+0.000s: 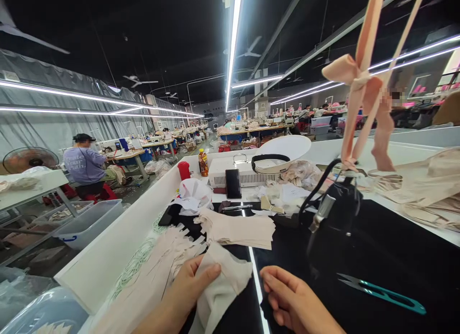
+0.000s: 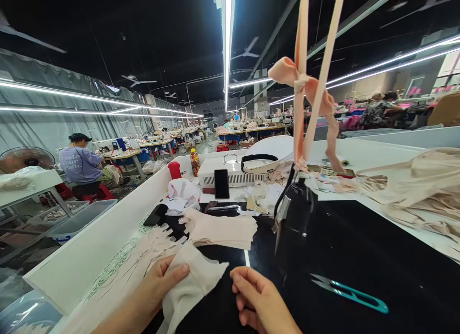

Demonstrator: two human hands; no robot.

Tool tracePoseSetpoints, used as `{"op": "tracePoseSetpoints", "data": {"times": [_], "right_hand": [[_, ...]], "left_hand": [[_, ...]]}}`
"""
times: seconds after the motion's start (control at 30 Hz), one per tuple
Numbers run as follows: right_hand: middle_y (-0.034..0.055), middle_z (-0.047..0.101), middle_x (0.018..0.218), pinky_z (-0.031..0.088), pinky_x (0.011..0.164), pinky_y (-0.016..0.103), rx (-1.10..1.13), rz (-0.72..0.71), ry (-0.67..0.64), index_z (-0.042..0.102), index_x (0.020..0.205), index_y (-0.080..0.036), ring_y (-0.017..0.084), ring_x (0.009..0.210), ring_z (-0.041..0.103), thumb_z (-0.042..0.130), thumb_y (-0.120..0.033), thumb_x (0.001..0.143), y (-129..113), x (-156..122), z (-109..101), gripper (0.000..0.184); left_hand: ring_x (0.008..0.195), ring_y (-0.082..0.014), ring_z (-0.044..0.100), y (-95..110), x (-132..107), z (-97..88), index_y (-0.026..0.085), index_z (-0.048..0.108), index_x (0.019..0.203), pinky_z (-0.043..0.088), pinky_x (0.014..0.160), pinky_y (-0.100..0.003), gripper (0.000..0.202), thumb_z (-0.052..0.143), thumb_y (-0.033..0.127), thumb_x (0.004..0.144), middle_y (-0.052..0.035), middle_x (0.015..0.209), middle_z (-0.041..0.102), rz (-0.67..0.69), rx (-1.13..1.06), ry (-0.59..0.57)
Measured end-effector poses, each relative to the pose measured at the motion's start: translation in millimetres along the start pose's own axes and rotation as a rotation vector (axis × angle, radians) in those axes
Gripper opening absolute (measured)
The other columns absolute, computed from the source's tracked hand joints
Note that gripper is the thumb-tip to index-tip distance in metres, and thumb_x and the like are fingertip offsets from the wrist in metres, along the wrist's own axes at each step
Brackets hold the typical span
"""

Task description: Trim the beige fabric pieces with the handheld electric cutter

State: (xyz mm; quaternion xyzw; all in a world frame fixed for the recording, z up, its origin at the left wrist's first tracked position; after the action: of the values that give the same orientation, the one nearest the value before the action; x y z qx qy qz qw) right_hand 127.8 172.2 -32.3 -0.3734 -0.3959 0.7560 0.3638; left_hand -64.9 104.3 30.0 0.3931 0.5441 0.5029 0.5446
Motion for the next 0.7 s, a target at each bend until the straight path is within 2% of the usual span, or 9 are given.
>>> {"op": "tracePoseSetpoints", "data": {"times": [0.1, 0.2, 0.3, 0.37, 0.4, 0.47, 0.53, 0.63, 0.7], "right_hand": [[-0.0039, 0.057, 0.074, 0.044, 0.044, 0.014, -0.009, -0.074, 0.113, 0.071, 0.089, -0.019, 0.006, 0.057, 0.05, 0.097, -0.064, 0.061, -11.1, -1.0, -19.0, 0.059], [-0.0005, 0.061, 0.084, 0.045, 0.042, 0.016, -0.116, -0.19, 0.092, 0.073, 0.104, -0.021, 0.01, 0.062, 0.054, 0.094, -0.059, 0.068, -23.3, -2.5, -12.1, 0.057], [0.0069, 0.066, 0.11, 0.046, 0.039, 0.017, -0.181, -0.281, -0.095, 0.068, 0.124, -0.023, 0.012, 0.066, 0.059, 0.092, -0.058, 0.07, -29.0, -5.6, 21.2, 0.069], [0.0091, 0.066, 0.119, 0.045, 0.038, 0.017, -0.189, -0.258, -0.27, 0.062, 0.137, -0.025, 0.012, 0.066, 0.06, 0.094, -0.056, 0.068, -24.5, -9.3, 48.1, 0.081], [0.0083, 0.066, 0.117, 0.043, 0.037, 0.016, -0.196, -0.227, -0.355, 0.061, 0.138, -0.025, 0.011, 0.064, 0.059, 0.095, -0.054, 0.067, -21.1, -11.9, 60.1, 0.084], [0.0032, 0.068, 0.101, 0.035, 0.036, 0.013, -0.214, -0.162, -0.493, 0.066, 0.131, -0.022, 0.007, 0.057, 0.051, 0.098, -0.051, 0.064, -15.8, -18.3, 77.8, 0.08], [-0.0028, 0.063, 0.08, 0.027, 0.038, 0.014, -0.237, -0.099, -0.574, 0.073, 0.112, -0.018, 0.004, 0.051, 0.04, 0.098, -0.049, 0.064, -12.2, -23.9, 86.0, 0.063], [-0.0081, 0.048, 0.061, 0.025, 0.044, 0.018, -0.311, -0.024, -0.623, 0.072, 0.085, -0.016, 0.004, 0.05, 0.033, 0.096, -0.048, 0.066, -5.8, -28.7, 86.4, 0.044], [-0.0088, 0.043, 0.057, 0.024, 0.048, 0.019, -0.384, -0.005, -0.631, 0.069, 0.078, -0.016, 0.005, 0.052, 0.033, 0.093, -0.046, 0.07, -1.0, -29.3, 83.9, 0.039]], "left_hand": [[0.07, -0.0132, 0.05, 11.6, -1.6, 0.5, 0.015, 0.071, 0.087, 0.038, 0.065, -0.023, 0.058, 0.08, 0.072, 0.082, -0.0004, 0.076, 0.06, 0.079, 0.218, -0.037], [0.065, -0.0116, 0.04, 16.3, -0.4, 9.9, 0.016, 0.063, 0.077, 0.032, 0.061, -0.023, 0.065, 0.072, 0.08, 0.082, 0.002, 0.07, 0.049, 0.134, 0.343, -0.109], [0.066, -0.0122, 0.039, 20.9, -1.8, 23.1, 0.016, 0.058, 0.072, 0.029, 0.06, -0.025, 0.07, 0.069, 0.084, 0.081, 0.0013, 0.07, 0.046, 0.178, 0.411, -0.178], [0.067, -0.0126, 0.039, 26.1, -5.4, 32.2, 0.016, 0.057, 0.07, 0.028, 0.06, -0.025, 0.069, 0.065, 0.083, 0.085, 0.0009, 0.07, 0.047, 0.212, 0.469, -0.228], [0.067, -0.0125, 0.039, 29.0, -7.8, 36.4, 0.016, 0.056, 0.07, 0.028, 0.06, -0.025, 0.068, 0.062, 0.081, 0.089, 0.0011, 0.07, 0.047, 0.23, 0.509, -0.254], [0.066, -0.0122, 0.039, 33.8, -11.9, 41.8, 0.017, 0.053, 0.07, 0.027, 0.059, -0.026, 0.065, 0.056, 0.078, 0.094, 0.0019, 0.069, 0.045, 0.259, 0.6, -0.293], [0.064, -0.0119, 0.037, 36.6, -13.4, 41.3, 0.019, 0.047, 0.069, 0.026, 0.057, -0.026, 0.064, 0.053, 0.076, 0.097, 0.0029, 0.068, 0.042, 0.267, 0.668, -0.295], [0.063, -0.0117, 0.034, 37.6, -10.7, 34.8, 0.02, 0.042, 0.067, 0.024, 0.055, -0.026, 0.064, 0.052, 0.077, 0.095, 0.0039, 0.067, 0.038, 0.258, 0.687, -0.253], [0.062, -0.0116, 0.033, 36.6, -7.9, 32.5, 0.021, 0.039, 0.066, 0.024, 0.055, -0.026, 0.064, 0.051, 0.077, 0.095, 0.0042, 0.067, 0.037, 0.261, 0.686, -0.235]]}}
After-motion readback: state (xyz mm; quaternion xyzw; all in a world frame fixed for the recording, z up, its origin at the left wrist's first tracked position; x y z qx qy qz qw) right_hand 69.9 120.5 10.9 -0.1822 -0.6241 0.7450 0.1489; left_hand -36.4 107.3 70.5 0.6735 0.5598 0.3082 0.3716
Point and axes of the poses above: each hand's wrist, its own x-axis towards the middle knuckle, its own z-axis out of the palm, y = z × x, the point moved 10 cm from there along x, towards the middle knuckle
